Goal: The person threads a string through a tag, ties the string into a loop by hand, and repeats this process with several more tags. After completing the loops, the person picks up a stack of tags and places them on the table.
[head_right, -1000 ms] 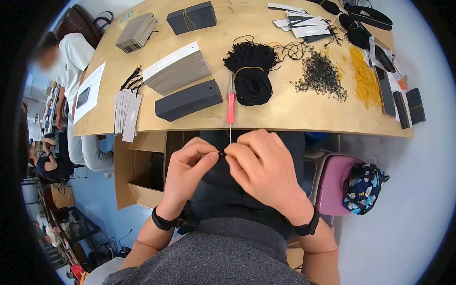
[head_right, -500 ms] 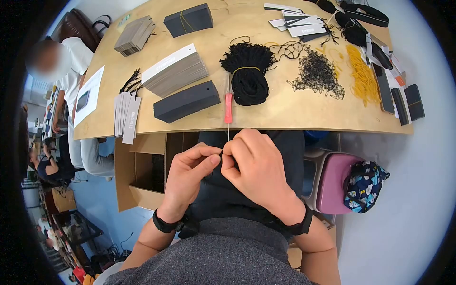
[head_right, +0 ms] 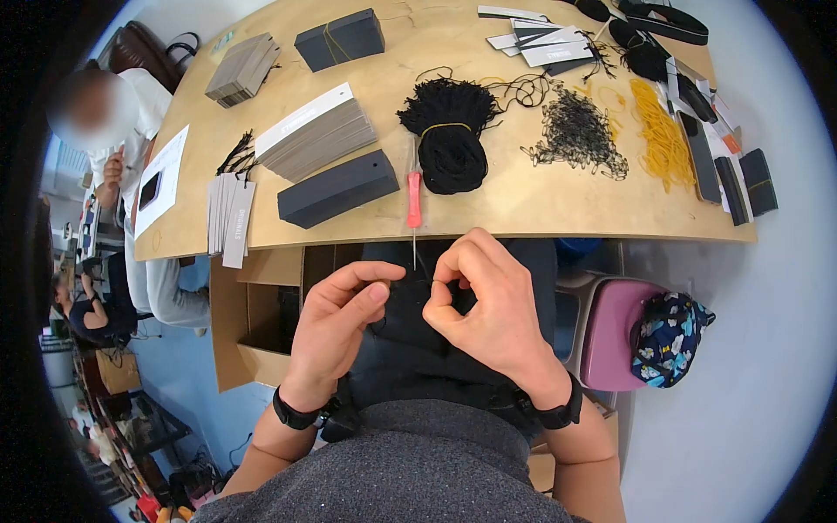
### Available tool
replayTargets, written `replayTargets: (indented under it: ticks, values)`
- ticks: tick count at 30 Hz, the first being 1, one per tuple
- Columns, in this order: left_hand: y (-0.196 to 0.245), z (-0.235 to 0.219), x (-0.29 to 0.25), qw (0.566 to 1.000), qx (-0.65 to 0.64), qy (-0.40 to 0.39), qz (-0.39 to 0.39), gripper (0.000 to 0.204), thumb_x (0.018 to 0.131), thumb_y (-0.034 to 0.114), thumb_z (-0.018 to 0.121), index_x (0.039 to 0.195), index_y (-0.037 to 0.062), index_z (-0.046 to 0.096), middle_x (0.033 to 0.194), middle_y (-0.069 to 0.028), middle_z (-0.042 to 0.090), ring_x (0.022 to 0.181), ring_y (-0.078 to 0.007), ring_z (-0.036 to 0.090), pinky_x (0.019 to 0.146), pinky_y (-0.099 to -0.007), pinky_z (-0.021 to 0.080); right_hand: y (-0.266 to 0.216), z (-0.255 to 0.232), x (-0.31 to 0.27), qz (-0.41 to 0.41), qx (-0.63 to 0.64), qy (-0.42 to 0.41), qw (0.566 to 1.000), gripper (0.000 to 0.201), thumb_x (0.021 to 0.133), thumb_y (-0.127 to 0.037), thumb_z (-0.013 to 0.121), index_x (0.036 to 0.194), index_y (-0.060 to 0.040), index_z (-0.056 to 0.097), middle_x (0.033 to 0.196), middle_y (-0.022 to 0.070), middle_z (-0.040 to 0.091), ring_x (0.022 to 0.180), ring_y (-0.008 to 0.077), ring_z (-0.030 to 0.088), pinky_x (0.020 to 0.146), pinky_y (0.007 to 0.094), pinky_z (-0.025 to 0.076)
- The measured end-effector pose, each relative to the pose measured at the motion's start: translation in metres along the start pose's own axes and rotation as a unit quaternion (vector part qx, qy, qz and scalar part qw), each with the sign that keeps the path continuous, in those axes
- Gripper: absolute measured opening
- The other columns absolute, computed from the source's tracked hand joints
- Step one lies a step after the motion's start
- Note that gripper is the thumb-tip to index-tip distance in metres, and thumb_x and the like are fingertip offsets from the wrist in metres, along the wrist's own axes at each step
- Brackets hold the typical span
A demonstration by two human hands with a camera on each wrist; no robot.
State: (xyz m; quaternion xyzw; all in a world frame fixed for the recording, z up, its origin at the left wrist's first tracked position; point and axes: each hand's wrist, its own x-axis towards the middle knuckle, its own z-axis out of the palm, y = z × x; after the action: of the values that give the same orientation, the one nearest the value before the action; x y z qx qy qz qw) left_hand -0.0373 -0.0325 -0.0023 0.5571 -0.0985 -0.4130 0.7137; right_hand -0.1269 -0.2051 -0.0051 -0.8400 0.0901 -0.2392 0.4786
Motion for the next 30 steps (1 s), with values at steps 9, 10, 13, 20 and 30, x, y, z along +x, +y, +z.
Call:
replayTargets:
  ticks: [9,10,13,20,30]
  values:
    - [0.014,-0.021,-0.002,0.984,0.163,0.009,0.064,0.021,0.091,-0.004,0.065,0.111,0.0006,0.069,0.094,-0.0021,0.067,0.087,-0.0076,0.062,0.077,-0.0212,0.048,0.015,-0.036,-0.009,0.066,-0.018,-0.027,0.997,0.017,0.073,0.006,0.065,0.083,-0.0028,0.055,0.082,0.0056,0.054,0.064,0.0137,0.053,0.06,0.0249,0.043]
    - [0.016,-0.019,-0.002,0.974,0.21,0.015,0.085,0.022,0.09,-0.006,0.064,0.111,-0.0005,0.068,0.095,-0.0028,0.067,0.087,-0.0085,0.062,0.078,-0.0212,0.048,0.016,-0.04,-0.009,0.069,-0.03,-0.031,0.997,0.019,0.074,0.007,0.065,0.086,-0.0029,0.054,0.083,0.0061,0.055,0.064,0.0136,0.053,0.061,0.0248,0.044]
    - [0.02,-0.009,-0.002,0.949,0.286,0.012,0.132,0.025,0.087,-0.01,0.064,0.111,-0.0013,0.067,0.095,-0.0038,0.066,0.088,-0.0096,0.063,0.078,-0.0216,0.048,0.009,-0.041,-0.01,0.087,-0.006,-0.016,0.996,0.031,0.081,0.006,0.064,0.11,-0.002,0.055,0.089,0.0059,0.059,0.068,0.0121,0.056,0.065,0.0239,0.048]
    - [0.022,0.007,0.003,0.927,0.329,-0.008,0.182,0.027,0.085,-0.009,0.066,0.11,0.0,0.067,0.094,-0.0049,0.066,0.088,-0.0107,0.064,0.075,-0.0231,0.049,-0.006,0.004,-0.006,0.195,0.304,-0.191,0.913,0.031,0.095,-0.008,0.065,0.122,0.0023,0.055,0.088,0.0049,0.064,0.073,0.0098,0.062,0.068,0.0249,0.053]
    - [0.108,-0.036,0.099,0.639,0.618,0.145,0.434,0.027,0.081,0.012,0.073,0.107,0.005,0.071,0.104,-0.0128,0.065,0.099,-0.0317,0.061,0.088,-0.038,0.048,-0.005,-0.013,-0.013,0.176,0.196,-0.12,0.957,0.008,0.092,-0.008,0.068,0.091,-0.0009,0.064,0.075,-0.0001,0.06,0.062,0.004,0.049,0.058,0.0205,0.04]
